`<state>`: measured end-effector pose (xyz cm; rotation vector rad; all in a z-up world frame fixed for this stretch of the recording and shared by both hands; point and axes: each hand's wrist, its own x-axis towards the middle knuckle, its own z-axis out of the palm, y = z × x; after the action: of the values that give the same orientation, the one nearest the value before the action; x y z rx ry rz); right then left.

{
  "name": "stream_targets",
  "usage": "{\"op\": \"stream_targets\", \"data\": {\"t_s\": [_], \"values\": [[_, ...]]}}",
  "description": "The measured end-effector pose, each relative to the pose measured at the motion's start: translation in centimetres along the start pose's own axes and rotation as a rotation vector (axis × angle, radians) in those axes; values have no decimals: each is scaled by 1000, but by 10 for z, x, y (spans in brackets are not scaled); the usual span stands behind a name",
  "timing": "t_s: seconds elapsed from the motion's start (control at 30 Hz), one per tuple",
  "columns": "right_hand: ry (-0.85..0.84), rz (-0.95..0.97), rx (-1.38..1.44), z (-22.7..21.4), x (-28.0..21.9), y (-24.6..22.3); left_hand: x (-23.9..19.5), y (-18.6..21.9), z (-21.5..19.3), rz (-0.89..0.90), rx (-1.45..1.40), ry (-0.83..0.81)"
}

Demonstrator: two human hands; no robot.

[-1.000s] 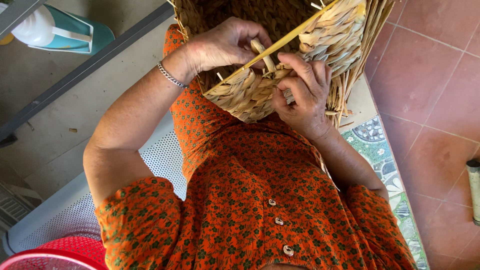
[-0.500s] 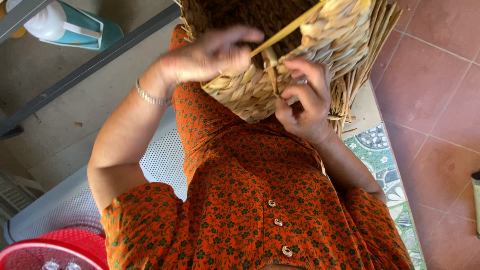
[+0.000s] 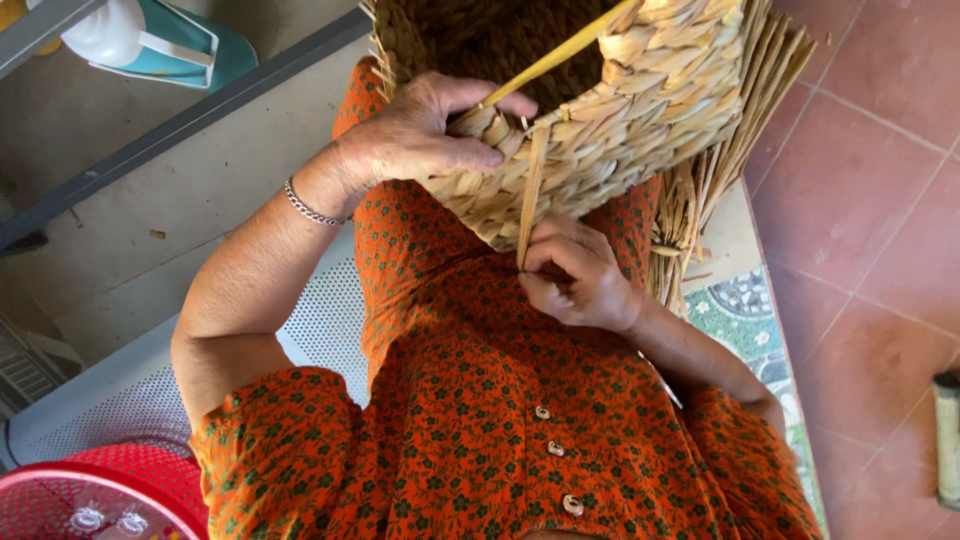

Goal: The person weaves a basket using dried palm leaves. They interlace the leaves through the basket's frame, trim excess material with scissors, and continue weaving the rim.

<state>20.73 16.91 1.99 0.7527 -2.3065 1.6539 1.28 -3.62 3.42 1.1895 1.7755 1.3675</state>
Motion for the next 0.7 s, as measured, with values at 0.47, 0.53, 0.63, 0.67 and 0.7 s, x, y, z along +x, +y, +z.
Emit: {"op": "stream_targets", "data": {"t_s": [0.47, 0.53, 0.63, 0.67, 0.7], "values": [[639, 567, 549, -111, -9, 123, 6, 7, -30, -103, -62, 79], [694, 619, 523, -112, -12, 127, 12, 13, -35, -158, -61, 85], [676, 603, 527, -115, -12, 119, 11, 26, -36, -272, -17, 63], [677, 605, 548, -116, -12, 114, 12, 32, -31, -299, -6, 60], [678, 607, 569, -116, -12, 106, 10, 39, -27, -326, 4, 56]]}}
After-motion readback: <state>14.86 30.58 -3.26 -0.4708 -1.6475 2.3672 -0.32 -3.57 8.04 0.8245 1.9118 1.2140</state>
